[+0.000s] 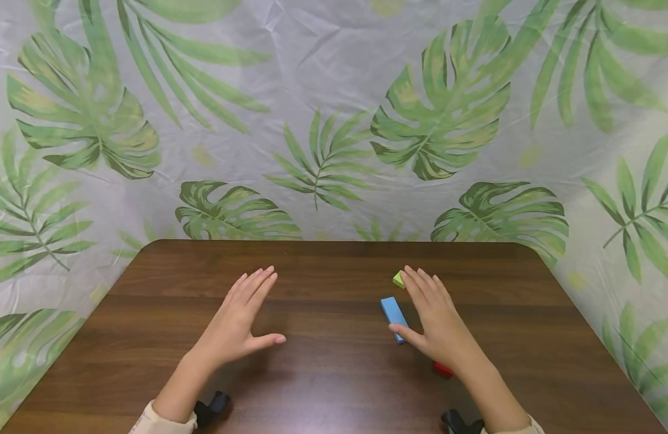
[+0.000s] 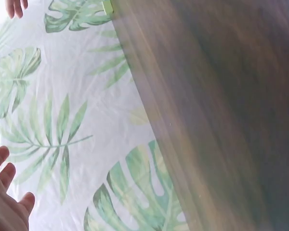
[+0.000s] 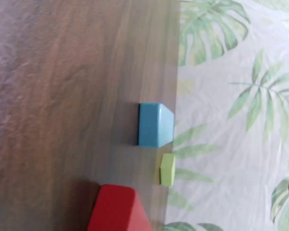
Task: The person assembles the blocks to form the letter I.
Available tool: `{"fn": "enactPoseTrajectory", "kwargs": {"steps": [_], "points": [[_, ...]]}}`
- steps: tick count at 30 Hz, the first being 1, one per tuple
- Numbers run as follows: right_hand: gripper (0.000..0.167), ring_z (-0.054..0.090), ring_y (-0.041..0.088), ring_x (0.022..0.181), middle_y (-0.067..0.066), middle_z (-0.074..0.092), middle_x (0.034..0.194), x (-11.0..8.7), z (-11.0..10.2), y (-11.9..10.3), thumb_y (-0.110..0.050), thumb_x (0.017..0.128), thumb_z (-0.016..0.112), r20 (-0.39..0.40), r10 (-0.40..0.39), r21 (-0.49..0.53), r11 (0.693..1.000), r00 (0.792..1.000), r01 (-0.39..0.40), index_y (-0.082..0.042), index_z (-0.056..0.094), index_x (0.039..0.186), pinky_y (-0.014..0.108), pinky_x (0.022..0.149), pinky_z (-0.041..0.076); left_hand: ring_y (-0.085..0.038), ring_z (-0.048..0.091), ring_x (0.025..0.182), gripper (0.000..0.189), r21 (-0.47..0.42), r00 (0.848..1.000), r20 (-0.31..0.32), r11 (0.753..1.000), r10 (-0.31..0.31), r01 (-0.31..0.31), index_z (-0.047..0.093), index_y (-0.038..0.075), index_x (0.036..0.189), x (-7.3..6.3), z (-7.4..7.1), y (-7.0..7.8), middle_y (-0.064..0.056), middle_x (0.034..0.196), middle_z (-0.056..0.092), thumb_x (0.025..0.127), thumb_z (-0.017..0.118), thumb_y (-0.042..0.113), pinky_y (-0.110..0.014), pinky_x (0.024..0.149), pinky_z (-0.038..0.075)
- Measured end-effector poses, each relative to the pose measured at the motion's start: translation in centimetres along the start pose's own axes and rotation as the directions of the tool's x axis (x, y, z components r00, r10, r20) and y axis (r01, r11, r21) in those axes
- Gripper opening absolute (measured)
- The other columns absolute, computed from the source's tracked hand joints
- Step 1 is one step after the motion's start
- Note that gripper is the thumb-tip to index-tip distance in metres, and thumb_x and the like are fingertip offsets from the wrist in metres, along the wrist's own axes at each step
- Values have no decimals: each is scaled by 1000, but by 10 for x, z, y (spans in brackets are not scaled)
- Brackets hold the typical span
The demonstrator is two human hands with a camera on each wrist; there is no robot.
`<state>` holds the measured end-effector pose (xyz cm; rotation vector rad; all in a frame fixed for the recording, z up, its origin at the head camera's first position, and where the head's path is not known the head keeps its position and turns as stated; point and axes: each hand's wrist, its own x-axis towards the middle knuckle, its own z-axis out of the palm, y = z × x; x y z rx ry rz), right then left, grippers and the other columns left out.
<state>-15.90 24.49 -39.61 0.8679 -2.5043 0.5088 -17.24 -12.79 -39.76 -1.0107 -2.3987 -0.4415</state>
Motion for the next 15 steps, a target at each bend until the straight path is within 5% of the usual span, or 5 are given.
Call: {"fn": "enactPoseTrajectory", "kwargs": {"steps": [15], "points": [[89,22,29,130,17,26,142,-20,-2,2,-28,75,73,-81,82,95,993,993,-74,-3,20,142,25,105,12,-23,20,132,97,-137,998,-46,990,-39,33,14,4,143,7,16,15,-8,146,20,77,52,64,-42,104,17]]}}
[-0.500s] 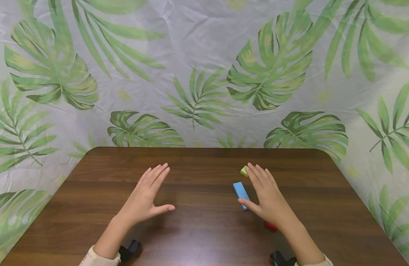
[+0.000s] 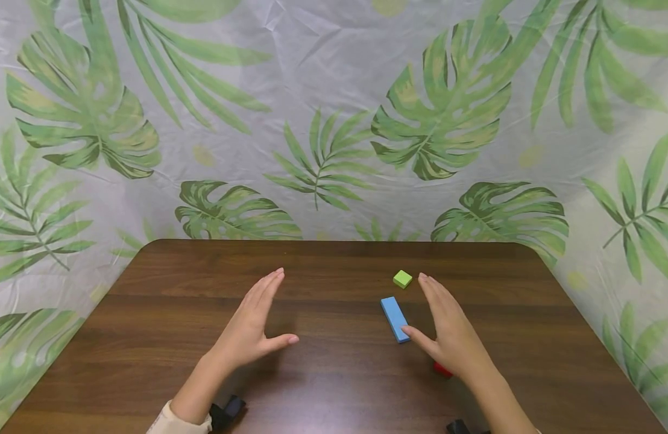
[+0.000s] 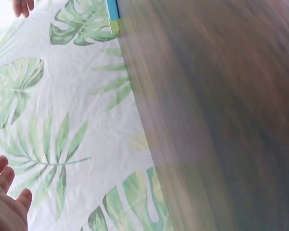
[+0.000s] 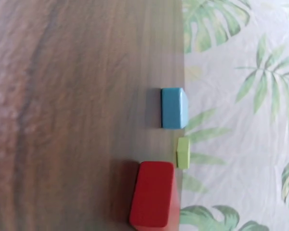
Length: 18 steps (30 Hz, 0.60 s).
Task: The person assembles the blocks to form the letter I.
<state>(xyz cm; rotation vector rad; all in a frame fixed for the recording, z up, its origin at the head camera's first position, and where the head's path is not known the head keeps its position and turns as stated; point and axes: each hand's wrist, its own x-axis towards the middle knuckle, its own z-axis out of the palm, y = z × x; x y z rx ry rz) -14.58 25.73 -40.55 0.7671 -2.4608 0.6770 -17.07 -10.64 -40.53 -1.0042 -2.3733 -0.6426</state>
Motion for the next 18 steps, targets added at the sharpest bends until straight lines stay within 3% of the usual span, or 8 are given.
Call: {"fn": "enactPoseTrajectory", "kwargs": {"steps": [8,15,18], "points": [[89,24,29,129,17,26,142,-10,2,6,-26,75,74,-21,20,23,1000,1000,-20,-2,21,142,19,104,12,-23,18,132,98,-76,998,26,996,-53,55,12,6,144,4,8,8,-7,146,18,76,56,61,-41,103,22],[91,24,32,129,16,24,143,-19,3,9,-19,73,75,-14,97,50,994,995,-96,-7,18,143,37,104,20,-22,17,132,100,-125,994,62,988,-86,93,9,8,144,7,16,14,-5,147,15,74,62,57,-42,100,28],[90,24,30,128,16,25,142,-22,4,11,-17,74,75,-17,126,59,990,992,-125,-9,18,144,35,104,20,-22,18,132,101,-139,994,67,986,-86,94,8,8,144,8,20,16,-5,147,15,74,63,56,-42,100,28]]}}
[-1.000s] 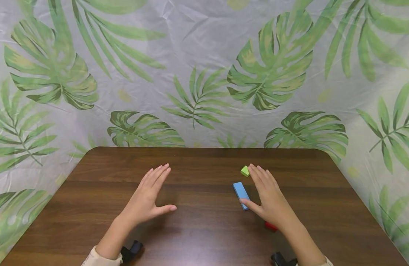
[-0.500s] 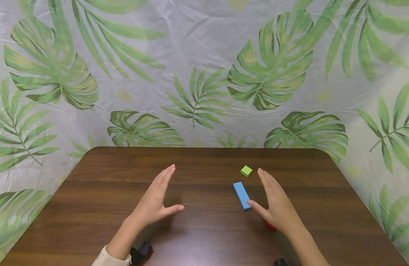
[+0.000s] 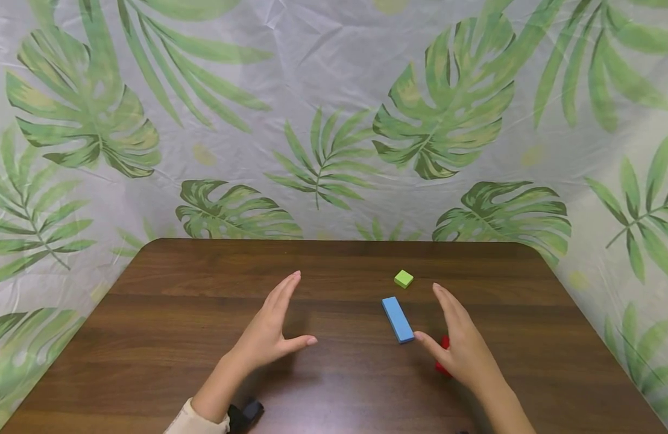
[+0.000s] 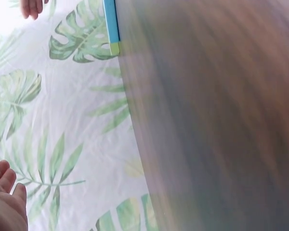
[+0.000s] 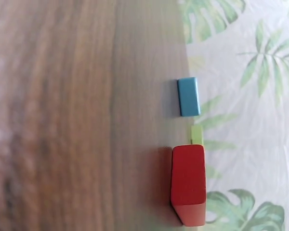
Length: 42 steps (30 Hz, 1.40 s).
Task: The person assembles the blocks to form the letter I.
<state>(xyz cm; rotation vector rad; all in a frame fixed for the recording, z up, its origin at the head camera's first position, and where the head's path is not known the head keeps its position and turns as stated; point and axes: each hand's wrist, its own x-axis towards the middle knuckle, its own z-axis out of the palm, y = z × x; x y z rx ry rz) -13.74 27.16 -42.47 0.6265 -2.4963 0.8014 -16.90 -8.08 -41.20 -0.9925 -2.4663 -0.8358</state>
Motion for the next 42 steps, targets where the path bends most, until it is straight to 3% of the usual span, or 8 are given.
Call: {"fn": "enactPoseTrajectory", "kwargs": {"steps": [6,19,27,30,33,35,37,42], "points": [[89,25,26,128,19,28,140,-6,1,6,-14,72,75,-21,2,7,1000,1000,-2,-7,21,143,16,101,14,-21,17,132,100,-22,1000,5,1000,-15,15,7,9,145,2,7,2,-4,147,14,75,60,58,-42,100,28],[90,24,12,128,19,32,137,-19,0,12,-9,69,77,-33,9,0,1000,999,-9,-6,24,142,9,97,14,-18,15,133,99,-108,995,65,991,-76,83,5,14,145,9,26,7,-1,148,11,75,58,60,-42,100,29],[87,28,20,126,14,32,138,-30,-2,11,-11,71,76,-4,100,23,995,995,-99,-14,25,142,13,99,16,-18,16,133,101,-115,989,115,988,-94,107,5,15,145,16,38,14,-1,148,11,73,57,62,-42,99,30],[85,29,23,125,16,34,136,-34,-1,12,-12,72,76,5,130,18,991,991,-130,-14,27,142,18,101,18,-18,16,133,101,-117,988,126,988,-88,103,5,15,145,19,43,16,-1,148,11,73,57,63,-42,99,30],[83,30,28,124,18,34,135,-37,-1,13,-14,73,75,22,159,17,987,987,-159,-12,29,141,37,102,23,-17,16,133,101,-120,987,139,987,-86,103,5,15,145,21,49,17,-2,148,12,73,56,63,-42,99,30],[82,32,31,122,17,35,135,-39,0,15,-17,73,76,35,183,14,983,982,-184,-11,30,140,42,101,24,-17,16,133,101,-121,985,147,987,-86,105,5,15,145,22,52,18,-3,148,13,73,56,64,-41,99,31],[82,32,35,120,18,35,135,-41,0,16,-18,72,76,53,207,19,978,977,-208,-12,30,140,53,95,27,-16,15,133,101,-121,984,156,987,-89,109,5,15,145,24,55,19,-4,148,13,73,55,64,-41,99,30],[82,34,41,116,19,35,133,-46,1,20,-24,72,77,93,252,27,966,963,-255,-11,31,139,64,83,30,-16,15,133,101,-125,980,175,985,-98,121,5,15,145,27,62,21,-3,148,13,73,55,64,-40,99,30]]}}
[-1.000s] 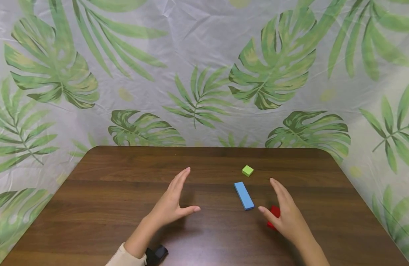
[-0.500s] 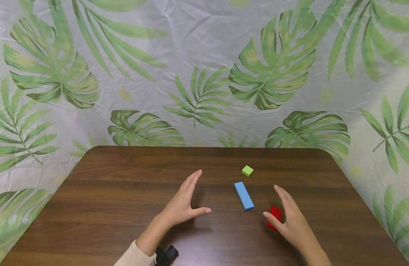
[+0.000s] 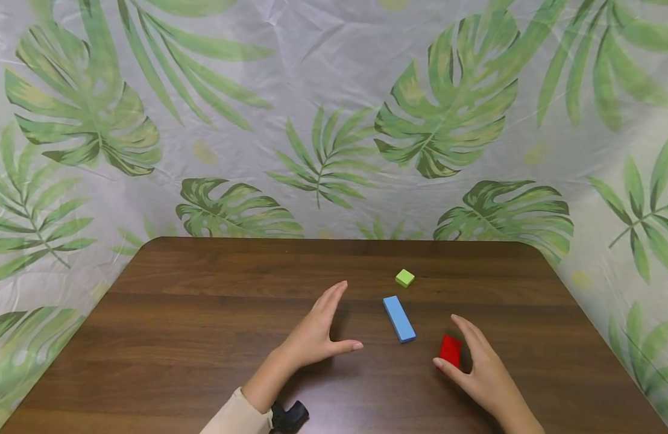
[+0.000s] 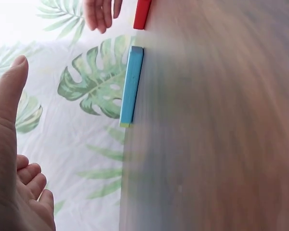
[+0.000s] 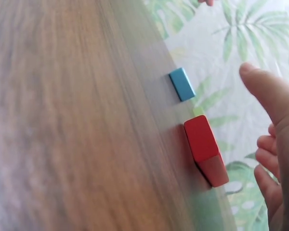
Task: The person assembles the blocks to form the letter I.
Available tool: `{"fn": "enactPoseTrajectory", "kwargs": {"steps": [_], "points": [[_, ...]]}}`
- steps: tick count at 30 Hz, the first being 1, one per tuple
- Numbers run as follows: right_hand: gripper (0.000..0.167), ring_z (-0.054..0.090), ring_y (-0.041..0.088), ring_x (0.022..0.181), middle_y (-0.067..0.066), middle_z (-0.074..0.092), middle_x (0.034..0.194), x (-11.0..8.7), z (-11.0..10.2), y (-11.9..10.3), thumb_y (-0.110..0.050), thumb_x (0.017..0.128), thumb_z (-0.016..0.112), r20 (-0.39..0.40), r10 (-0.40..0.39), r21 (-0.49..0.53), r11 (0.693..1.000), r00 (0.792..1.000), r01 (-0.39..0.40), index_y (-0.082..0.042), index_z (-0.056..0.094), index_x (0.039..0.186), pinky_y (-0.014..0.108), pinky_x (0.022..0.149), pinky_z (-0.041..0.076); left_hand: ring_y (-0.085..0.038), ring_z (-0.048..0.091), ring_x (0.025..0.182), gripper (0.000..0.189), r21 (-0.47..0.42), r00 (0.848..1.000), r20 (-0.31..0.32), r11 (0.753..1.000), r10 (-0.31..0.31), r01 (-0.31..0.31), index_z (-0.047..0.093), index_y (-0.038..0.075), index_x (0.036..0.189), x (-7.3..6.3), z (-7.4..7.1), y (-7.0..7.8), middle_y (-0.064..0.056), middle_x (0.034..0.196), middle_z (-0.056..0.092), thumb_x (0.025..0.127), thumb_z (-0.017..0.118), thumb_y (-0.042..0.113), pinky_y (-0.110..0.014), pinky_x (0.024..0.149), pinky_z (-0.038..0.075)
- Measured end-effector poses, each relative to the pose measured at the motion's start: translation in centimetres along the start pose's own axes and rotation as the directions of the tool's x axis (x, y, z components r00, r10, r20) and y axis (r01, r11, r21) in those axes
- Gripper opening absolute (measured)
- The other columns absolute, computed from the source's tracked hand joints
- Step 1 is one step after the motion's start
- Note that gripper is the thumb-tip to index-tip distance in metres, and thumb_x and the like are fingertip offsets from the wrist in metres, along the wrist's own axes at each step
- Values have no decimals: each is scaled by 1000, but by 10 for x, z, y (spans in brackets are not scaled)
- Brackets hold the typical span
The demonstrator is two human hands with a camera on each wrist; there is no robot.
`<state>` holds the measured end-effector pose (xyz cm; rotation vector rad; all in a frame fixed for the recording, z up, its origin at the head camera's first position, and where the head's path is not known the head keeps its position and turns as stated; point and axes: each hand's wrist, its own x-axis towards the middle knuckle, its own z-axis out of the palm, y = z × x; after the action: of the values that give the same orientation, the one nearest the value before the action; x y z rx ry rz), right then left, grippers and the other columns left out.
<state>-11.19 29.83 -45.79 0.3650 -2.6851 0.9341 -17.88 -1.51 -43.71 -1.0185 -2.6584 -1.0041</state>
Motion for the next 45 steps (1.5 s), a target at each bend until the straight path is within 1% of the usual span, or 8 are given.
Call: {"fn": "enactPoseTrajectory", "kwargs": {"steps": [6,17,21,25,31,34,41,45], "points": [[81,36,43,113,22,38,130,-3,0,4,-26,71,77,22,13,-22,1000,1000,-13,-5,33,136,63,78,33,-15,14,133,101,-18,1000,25,1000,-17,18,4,16,145,4,8,2,0,148,11,72,54,65,-39,99,30],[77,44,41,108,22,42,125,-10,-1,8,-32,72,76,75,51,-78,996,996,-45,-1,39,131,60,76,38,-15,17,132,101,-20,997,52,999,-49,50,6,16,145,9,21,-2,-5,147,17,72,53,67,-38,100,30],[74,50,34,103,17,45,123,-11,1,10,-34,71,76,83,56,-110,993,995,-46,-2,42,129,43,78,45,-16,18,132,102,-8,996,70,999,-50,51,8,14,145,11,27,-1,-7,147,18,71,53,68,-38,100,29],[71,53,32,100,15,47,121,-9,1,11,-32,71,76,86,49,-115,993,995,-39,-2,44,127,25,73,46,-16,18,132,102,-2,995,79,999,-53,54,10,13,145,16,33,0,-7,146,19,71,54,68,-36,100,29],[70,53,31,99,15,48,119,-9,1,11,-29,70,77,81,29,-105,994,996,-21,-2,45,126,20,73,44,-17,20,132,101,7,992,101,998,-70,69,14,10,144,21,42,3,-7,146,20,71,54,68,-36,99,30],[69,52,31,99,14,48,120,-9,1,11,-29,70,77,83,28,-112,994,996,-19,-2,46,126,24,73,46,-17,19,132,101,5,991,112,997,-72,72,15,9,144,24,46,5,-7,146,20,71,53,68,-36,99,30],[67,51,32,100,16,47,119,-9,2,10,-28,70,77,79,27,-114,993,997,-18,-1,47,124,47,72,45,-17,21,131,102,-1,990,114,996,-85,85,16,8,144,31,56,7,-5,145,21,70,55,67,-34,100,29],[67,50,29,100,13,48,119,-9,3,10,-28,69,78,66,17,-119,993,998,-9,-3,48,123,40,72,46,-18,21,131,103,-6,987,120,994,-107,109,16,8,144,35,61,8,-5,145,21,70,56,68,-34,99,30]]}}
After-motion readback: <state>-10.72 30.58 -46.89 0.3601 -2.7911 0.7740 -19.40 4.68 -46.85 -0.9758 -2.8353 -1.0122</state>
